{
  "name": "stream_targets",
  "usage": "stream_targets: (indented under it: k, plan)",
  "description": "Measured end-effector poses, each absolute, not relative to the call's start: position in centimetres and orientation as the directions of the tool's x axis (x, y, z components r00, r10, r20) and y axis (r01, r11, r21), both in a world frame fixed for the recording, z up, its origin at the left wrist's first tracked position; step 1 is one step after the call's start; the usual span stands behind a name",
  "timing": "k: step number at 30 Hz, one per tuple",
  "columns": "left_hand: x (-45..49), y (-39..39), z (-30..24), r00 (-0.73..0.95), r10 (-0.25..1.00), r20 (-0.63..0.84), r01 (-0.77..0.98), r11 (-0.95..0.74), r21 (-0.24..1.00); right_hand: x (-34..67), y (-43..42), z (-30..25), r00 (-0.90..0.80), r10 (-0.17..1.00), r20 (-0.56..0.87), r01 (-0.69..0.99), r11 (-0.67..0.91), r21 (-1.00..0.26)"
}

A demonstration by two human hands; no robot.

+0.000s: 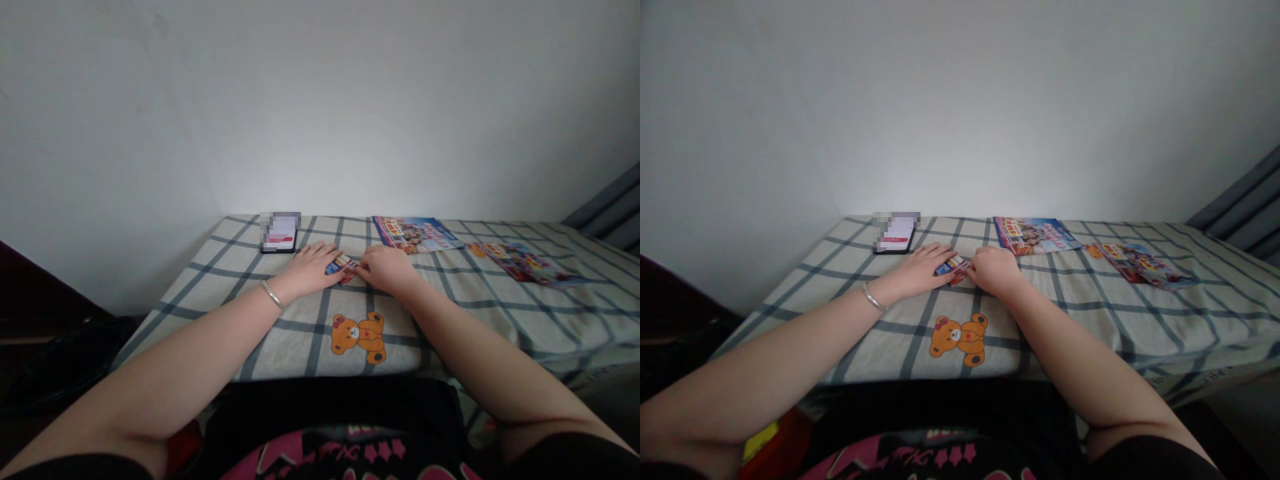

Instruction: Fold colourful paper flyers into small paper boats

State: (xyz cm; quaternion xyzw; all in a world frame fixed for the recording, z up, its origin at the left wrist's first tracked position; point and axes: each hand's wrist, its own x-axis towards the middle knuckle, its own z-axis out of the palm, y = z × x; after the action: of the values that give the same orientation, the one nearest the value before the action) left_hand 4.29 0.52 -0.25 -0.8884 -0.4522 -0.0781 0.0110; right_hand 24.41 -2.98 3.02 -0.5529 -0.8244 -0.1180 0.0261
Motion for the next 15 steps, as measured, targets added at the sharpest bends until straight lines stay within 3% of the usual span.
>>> stream_targets:
  k: [15]
  plan:
    - [3.8, 1.7, -1.8, 0.605, 0.772, 0.196, 0.784, -0.620, 0.025, 23.1, -3.6, 1.6, -0.418, 0.873, 0.250, 0.909, 0.405, 0.104]
